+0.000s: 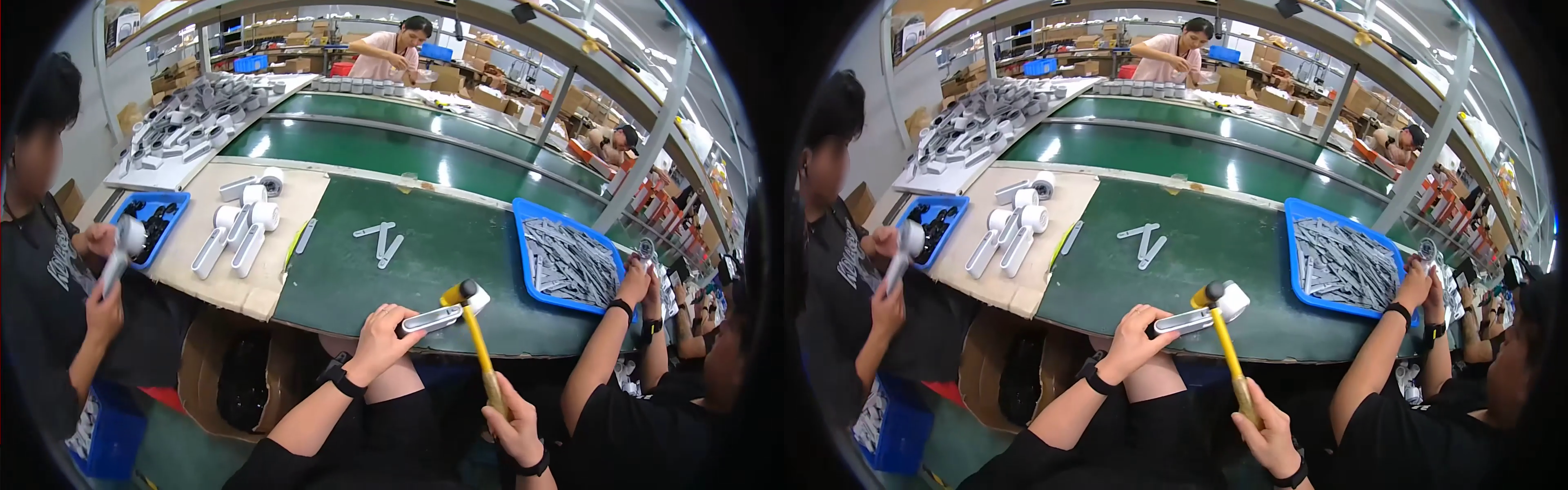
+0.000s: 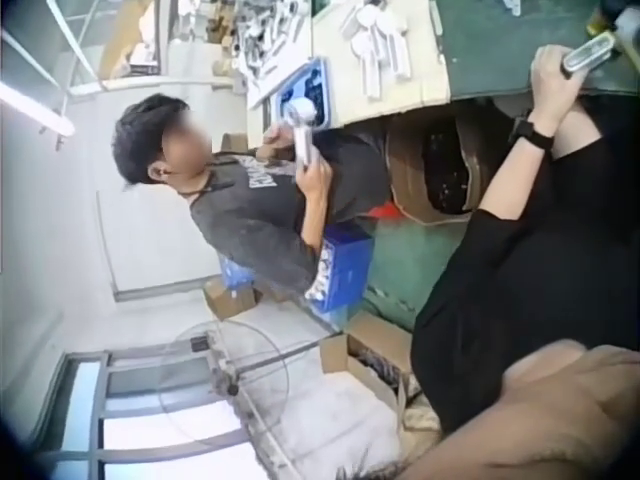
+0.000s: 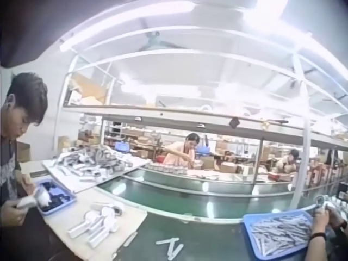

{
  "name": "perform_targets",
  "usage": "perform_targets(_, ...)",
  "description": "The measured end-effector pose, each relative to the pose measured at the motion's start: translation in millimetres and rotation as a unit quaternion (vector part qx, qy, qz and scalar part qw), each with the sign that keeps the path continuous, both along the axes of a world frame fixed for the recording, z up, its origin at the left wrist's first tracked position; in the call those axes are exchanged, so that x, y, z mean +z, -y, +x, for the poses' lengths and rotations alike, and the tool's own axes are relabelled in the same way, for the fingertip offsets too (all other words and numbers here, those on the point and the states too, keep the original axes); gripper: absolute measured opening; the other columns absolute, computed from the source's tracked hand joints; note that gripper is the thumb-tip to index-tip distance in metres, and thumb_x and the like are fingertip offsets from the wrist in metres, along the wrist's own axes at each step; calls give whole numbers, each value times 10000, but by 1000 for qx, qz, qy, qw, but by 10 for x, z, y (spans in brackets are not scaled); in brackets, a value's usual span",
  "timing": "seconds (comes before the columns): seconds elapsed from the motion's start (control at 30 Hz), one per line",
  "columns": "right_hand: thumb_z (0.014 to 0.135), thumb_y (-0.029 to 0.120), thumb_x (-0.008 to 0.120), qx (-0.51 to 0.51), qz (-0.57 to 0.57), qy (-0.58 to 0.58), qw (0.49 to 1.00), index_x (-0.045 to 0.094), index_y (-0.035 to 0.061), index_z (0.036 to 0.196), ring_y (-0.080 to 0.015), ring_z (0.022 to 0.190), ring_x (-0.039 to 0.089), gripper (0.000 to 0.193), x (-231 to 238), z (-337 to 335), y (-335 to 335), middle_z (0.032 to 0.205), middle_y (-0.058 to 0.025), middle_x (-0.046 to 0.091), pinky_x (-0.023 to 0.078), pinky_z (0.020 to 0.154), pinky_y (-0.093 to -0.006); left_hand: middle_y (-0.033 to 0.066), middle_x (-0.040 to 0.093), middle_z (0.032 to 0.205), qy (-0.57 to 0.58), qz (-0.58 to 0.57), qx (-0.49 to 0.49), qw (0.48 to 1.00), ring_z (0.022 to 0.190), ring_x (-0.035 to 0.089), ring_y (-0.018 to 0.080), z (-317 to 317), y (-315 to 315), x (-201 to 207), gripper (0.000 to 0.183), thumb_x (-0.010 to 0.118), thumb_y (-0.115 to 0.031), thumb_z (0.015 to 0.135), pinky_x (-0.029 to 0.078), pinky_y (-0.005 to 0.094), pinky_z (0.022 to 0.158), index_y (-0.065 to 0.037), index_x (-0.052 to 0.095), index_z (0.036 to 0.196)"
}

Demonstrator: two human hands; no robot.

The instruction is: The person picks up a white handheld fan, inserts a grey plastic strip into a slot on the handle, and taps it into place with a yellow hammer. They then set the assembled fan down and pick up another to repeat the process.

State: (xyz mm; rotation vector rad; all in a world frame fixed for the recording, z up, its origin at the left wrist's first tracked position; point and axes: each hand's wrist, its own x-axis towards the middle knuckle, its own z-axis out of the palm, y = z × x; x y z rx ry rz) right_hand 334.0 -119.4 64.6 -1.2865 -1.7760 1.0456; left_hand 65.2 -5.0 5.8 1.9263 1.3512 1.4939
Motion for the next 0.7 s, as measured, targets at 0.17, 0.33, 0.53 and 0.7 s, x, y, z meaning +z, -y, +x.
perform_targets(0.17,856,-23,672,-6,58,89,994,452,-36,1408,-143,633,565,593,79,31,-16,813,-82,577,471,605,-258,78,633,834,13,1,-4,1000,821,584,273,4,-18,15,223,772,-136,749,464,371,772,-37,673,923)
perform_targets(0.33,855,-20,657,-2,114,114,987,461,-13,1404,-247,700,569,583,166,49,54,853,-147,572,474,686,-283,71,624,816,13,1,-3,1000,812,578,262,6,-34,20,224,777,-143,742,462,368,763,-41,671,910)
perform_targets(0.53,843,-51,648,18,108,160,981,481,-28,1379,-224,716,564,563,128,6,-27,836,-128,558,465,685,-296,59,612,802,2,7,17,1000,804,573,259,20,-43,-7,221,782,-153,739,463,366,756,-51,680,906)
perform_targets(0.7,856,-36,638,-6,155,130,979,499,5,1377,-243,695,548,541,178,-37,-5,790,-128,518,455,663,-309,39,614,811,-10,9,24,1000,828,572,248,47,-50,-48,222,789,-190,738,444,374,778,-86,692,909)
